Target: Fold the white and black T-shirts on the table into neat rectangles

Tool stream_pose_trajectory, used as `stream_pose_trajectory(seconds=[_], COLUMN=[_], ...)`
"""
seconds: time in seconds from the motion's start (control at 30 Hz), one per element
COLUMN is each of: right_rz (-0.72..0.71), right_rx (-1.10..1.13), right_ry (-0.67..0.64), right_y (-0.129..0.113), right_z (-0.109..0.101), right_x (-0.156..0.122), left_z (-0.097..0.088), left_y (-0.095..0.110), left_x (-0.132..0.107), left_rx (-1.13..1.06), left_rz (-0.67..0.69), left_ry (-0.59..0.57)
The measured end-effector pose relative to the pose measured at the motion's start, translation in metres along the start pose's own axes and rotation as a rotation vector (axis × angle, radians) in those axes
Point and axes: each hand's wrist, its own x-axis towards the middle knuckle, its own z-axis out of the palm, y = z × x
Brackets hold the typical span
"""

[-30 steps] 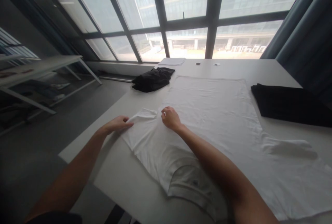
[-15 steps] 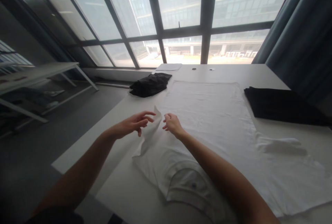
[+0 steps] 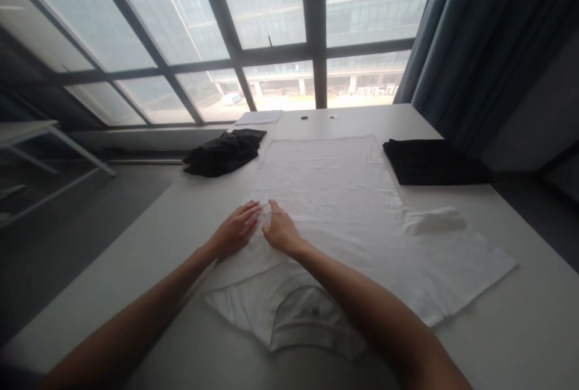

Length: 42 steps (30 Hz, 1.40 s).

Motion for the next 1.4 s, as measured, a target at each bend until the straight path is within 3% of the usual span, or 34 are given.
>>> stream_pose_trajectory(seconds=[0.3,0.43,0.67,0.77,0.83,0.93,1.03,1.17,1.4], right_rz=[0.020,0.013,0.023,0.050,0.055,-0.121,-0.311,-0.253,-0.247], right_rx=[-0.080,-0.086,-0.224,-0.388,-0.528,-0.616,-0.559,-0.508,-0.497], right_ry=[-0.137,-0.210,-0.207,-0.216,-0.152,0.002,-0.014,-0.124,-0.126], right_y=[-0.003,-0.004,-0.001,-0.010,-0.017,-0.022,-0.015,0.000,0.002], right_z=[-0.012,-0.015,-0.016,-0.019,-0.020,-0.016,-0.005,0.008,0.008], right_x=[-0.028,-0.034,-0.045,-0.053,-0.058,-0.060,-0.060,-0.061,-0.060], left_z=[0.018,0.018,0.014,0.010,0.007,0.007,0.013,0.019,0.017], left_y=[-0.014,-0.016,-0.013,-0.010,-0.008,-0.006,-0.004,-0.001,0.004], left_x=[0.007,0.006,0.003,0.003,0.004,0.003,0.002,0.000,0.003], left_rx=[0.110,0.125,0.179,0.168,0.155,0.120,0.104,0.134,0.054], left_rz=[0.022,0.028,0.073,0.058,0.030,-0.010,0.009,0.019,0.098], left_ry=[-0.056,-0.078,-0.177,-0.140,-0.046,0.071,-0.016,-0.127,-0.064])
